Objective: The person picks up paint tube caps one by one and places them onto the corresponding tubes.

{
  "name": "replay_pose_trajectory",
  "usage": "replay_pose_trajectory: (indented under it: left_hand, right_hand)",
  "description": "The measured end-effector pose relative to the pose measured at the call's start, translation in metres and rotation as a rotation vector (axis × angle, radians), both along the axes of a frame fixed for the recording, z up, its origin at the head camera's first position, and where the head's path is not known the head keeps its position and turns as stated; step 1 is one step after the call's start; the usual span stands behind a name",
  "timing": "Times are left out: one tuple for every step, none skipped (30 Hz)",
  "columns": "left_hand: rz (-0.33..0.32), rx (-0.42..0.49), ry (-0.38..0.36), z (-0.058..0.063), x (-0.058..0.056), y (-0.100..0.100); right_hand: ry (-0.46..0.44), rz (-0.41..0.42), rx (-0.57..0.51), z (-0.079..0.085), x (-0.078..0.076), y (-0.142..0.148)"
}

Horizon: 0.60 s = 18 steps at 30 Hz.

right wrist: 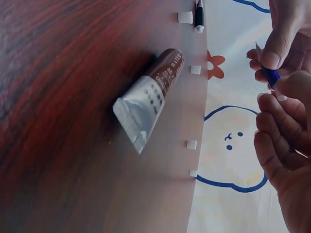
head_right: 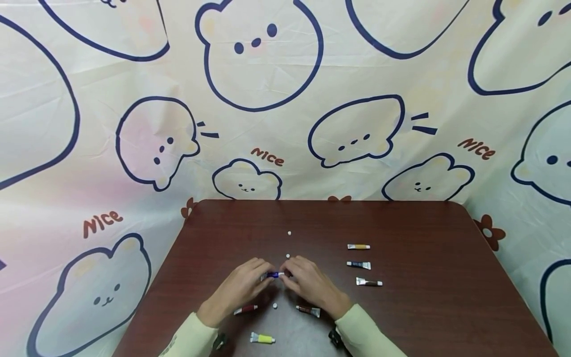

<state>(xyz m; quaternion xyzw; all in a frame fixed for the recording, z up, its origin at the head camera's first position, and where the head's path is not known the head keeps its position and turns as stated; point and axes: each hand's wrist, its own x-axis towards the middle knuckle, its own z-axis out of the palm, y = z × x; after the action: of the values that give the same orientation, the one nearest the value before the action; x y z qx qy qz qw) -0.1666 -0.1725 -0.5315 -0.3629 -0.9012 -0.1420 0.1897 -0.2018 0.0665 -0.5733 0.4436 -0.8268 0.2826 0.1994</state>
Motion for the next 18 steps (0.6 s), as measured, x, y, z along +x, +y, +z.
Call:
replay_pose_trajectory:
  left_hand:
    - [-0.002, 0.002, 0.004, 0.0002, -0.0004, 0.0006]
    - [-0.004, 0.005, 0.009, 0.0002, -0.0008, 0.0013]
    - [-0.003, 0.007, 0.012, 0.0005, -0.0011, 0.0020]
    - [-0.004, 0.010, 0.013, 0.0002, -0.0014, 0.0027]
    - [-0.004, 0.011, 0.014, 0.0001, -0.0015, 0.0032]
    - [-0.004, 0.011, 0.015, -0.0001, -0.0016, 0.0037]
    - [-0.005, 0.013, 0.014, -0.0004, -0.0018, 0.0042]
    - [-0.005, 0.013, 0.015, -0.0007, -0.0019, 0.0047]
    - [-0.006, 0.015, 0.015, -0.0008, -0.0019, 0.0052]
    - [-0.007, 0.015, 0.015, -0.0012, -0.0021, 0.0056]
    - [-0.005, 0.013, 0.015, -0.0014, -0.0022, 0.0059]
    - [-0.003, 0.012, 0.012, -0.0015, -0.0023, 0.0063]
    - [-0.001, 0.010, 0.010, -0.0015, -0.0024, 0.0065]
    - [0.003, 0.007, 0.006, -0.0016, -0.0025, 0.0066]
    - [0.006, 0.006, 0.003, -0.0017, -0.0027, 0.0067]
    - [0.009, 0.003, 0.000, -0.0018, -0.0029, 0.0068]
    - [0.012, 0.001, -0.002, -0.0018, -0.0031, 0.0069]
    - [0.013, 0.002, -0.001, -0.0018, -0.0032, 0.0070]
  right_hand:
    - [-0.002, -0.001, 0.002, -0.0005, -0.0003, 0.0006]
    - [-0.003, -0.003, 0.004, -0.0008, -0.0004, 0.0010]
    - [-0.008, -0.007, 0.008, -0.0012, -0.0004, 0.0015]
    - [-0.018, -0.012, 0.009, -0.0012, -0.0001, 0.0020]
    - [-0.034, -0.019, 0.007, -0.0012, 0.0002, 0.0023]
    - [-0.056, -0.025, 0.001, -0.0010, 0.0004, 0.0025]
    - [-0.078, -0.032, -0.008, -0.0006, 0.0008, 0.0026]
    - [-0.100, -0.039, -0.019, 0.0000, 0.0013, 0.0027]
    - [-0.126, -0.043, -0.031, 0.0007, 0.0017, 0.0027]
    - [-0.152, -0.046, -0.044, 0.0015, 0.0021, 0.0027]
    - [-0.174, -0.049, -0.053, 0.0022, 0.0024, 0.0027]
    - [-0.190, -0.048, -0.060, 0.0028, 0.0027, 0.0028]
    - [-0.199, -0.048, -0.065, 0.0034, 0.0030, 0.0028]
    - [-0.210, -0.046, -0.069, 0.0039, 0.0032, 0.0028]
    - [-0.220, -0.045, -0.071, 0.0042, 0.0034, 0.0028]
    - [-0.227, -0.047, -0.074, 0.0043, 0.0035, 0.0028]
    - [-0.233, -0.047, -0.079, 0.0042, 0.0035, 0.0028]
    - [-0.239, -0.050, -0.084, 0.0040, 0.0034, 0.0028]
